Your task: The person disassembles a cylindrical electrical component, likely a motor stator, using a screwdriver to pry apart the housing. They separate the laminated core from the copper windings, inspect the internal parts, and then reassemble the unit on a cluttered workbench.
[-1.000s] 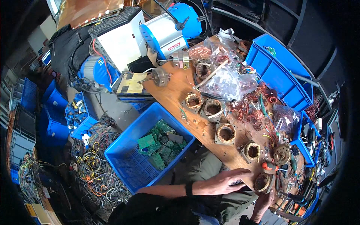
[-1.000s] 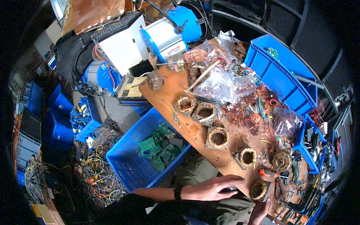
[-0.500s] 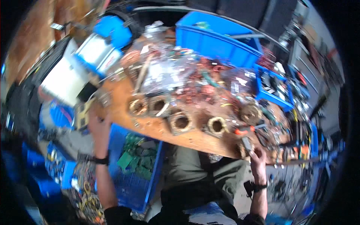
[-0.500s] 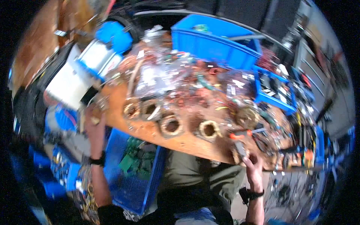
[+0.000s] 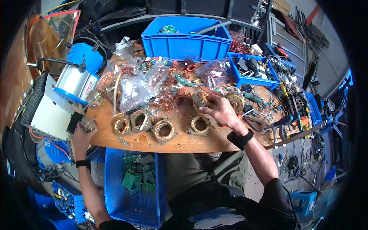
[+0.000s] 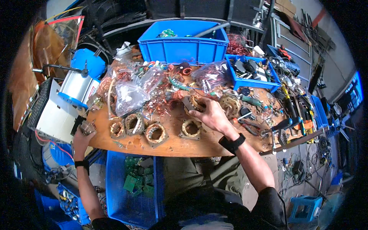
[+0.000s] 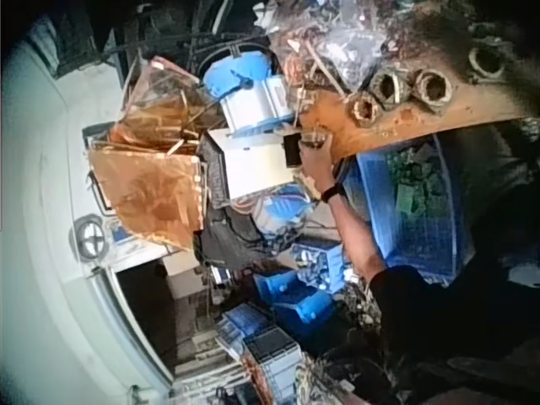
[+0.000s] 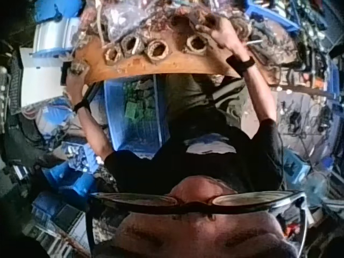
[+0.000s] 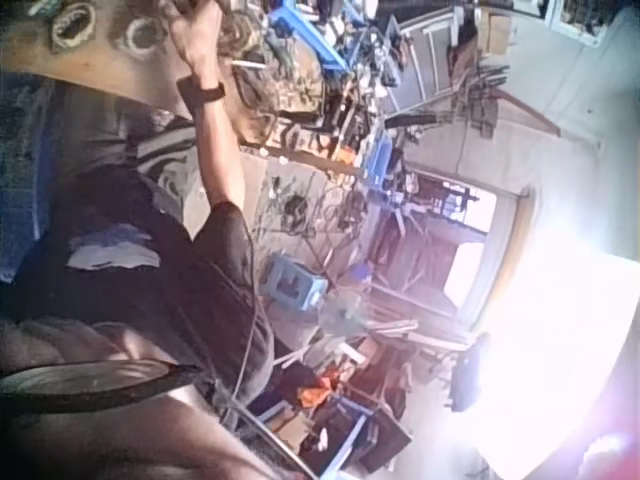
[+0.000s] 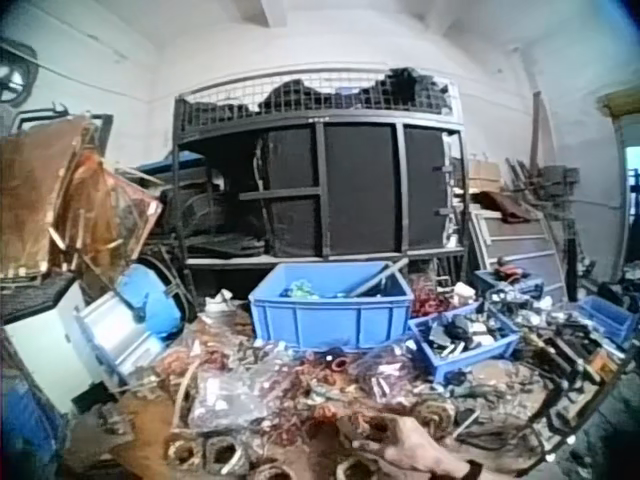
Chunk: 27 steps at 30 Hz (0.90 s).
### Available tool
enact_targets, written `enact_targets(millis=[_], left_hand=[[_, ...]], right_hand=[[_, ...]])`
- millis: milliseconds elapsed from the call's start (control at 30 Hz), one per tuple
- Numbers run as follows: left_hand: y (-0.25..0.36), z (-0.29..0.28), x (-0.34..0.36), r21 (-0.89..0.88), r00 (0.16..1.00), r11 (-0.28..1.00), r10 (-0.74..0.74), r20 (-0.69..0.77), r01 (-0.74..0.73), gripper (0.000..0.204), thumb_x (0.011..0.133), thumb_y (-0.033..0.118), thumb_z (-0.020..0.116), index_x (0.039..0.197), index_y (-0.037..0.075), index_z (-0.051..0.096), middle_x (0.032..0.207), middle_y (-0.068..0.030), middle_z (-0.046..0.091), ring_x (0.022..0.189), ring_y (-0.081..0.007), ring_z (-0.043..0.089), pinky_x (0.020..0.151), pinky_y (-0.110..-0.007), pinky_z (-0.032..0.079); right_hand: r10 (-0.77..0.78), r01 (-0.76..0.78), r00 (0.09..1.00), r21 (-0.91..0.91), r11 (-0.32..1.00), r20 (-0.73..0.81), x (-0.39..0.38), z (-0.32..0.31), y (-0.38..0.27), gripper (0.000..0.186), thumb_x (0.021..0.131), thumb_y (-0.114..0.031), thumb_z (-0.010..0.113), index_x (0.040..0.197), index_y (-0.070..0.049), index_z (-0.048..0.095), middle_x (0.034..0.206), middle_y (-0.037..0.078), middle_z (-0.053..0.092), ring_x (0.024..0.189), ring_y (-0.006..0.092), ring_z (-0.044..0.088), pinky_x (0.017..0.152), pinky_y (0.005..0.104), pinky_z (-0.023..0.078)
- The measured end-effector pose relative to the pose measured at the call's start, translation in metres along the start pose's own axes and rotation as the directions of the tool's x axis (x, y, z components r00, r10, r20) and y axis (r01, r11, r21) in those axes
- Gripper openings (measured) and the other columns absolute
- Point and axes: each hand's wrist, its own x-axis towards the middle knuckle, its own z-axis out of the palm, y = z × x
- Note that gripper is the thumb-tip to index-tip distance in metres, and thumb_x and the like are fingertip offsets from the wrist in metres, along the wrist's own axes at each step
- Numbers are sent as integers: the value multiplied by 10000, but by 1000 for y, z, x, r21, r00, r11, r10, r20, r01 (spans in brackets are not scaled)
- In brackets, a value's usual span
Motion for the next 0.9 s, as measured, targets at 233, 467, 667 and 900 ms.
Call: enact_targets(millis=[233, 467, 667, 900], left_hand=[[19, -4, -6, -55, 999, 998, 17, -46, -19, 942, 655, 459, 952, 1392, 7, 577, 1183, -217, 729, 1108, -396, 697, 938, -472, 564], [36, -4, -48, -298, 960, 948, -183, -214, 114, 904, 656, 290, 983, 1421, 27, 582, 1240, -187, 751, 1123, -334, 735, 946, -412, 576], [60, -14, -102, -400, 940, 914, -190, -284, 64, 1015, 666, 170, 991, 1506, -78, 479, 1410, -233, 655, 1247, -266, 682, 1031, -374, 558], [176, -21, -179, -538, 974, 826, 56, -221, -170, 1103, 581, 175, 1045, 1510, -43, 491, 1413, -188, 650, 1248, -259, 669, 1062, -383, 549]], right_hand=[[-126, 150, 984, -205, 967, 128, 21, 28, -10, 434, 773, -194, 891, 1088, 57, 730, 1064, 276, 747, 1019, 383, 750, 892, 446, 594], [-141, 146, 989, -159, 976, 45, 13, 20, 13, 355, 905, -244, 797, 1092, 51, 730, 947, 199, 738, 835, 312, 697, 816, 426, 541], [-149, 151, 988, -56, 987, 38, -16, -3, -27, 304, 938, -168, 757, 1178, 14, 720, 1166, 174, 732, 1115, 322, 693, 997, 419, 528], [-214, 131, 949, 327, 936, 232, -80, 17, -89, 486, 855, -207, 868, 1253, 0, 680, 1193, 135, 715, 1128, 244, 682, 1013, 391, 527]])
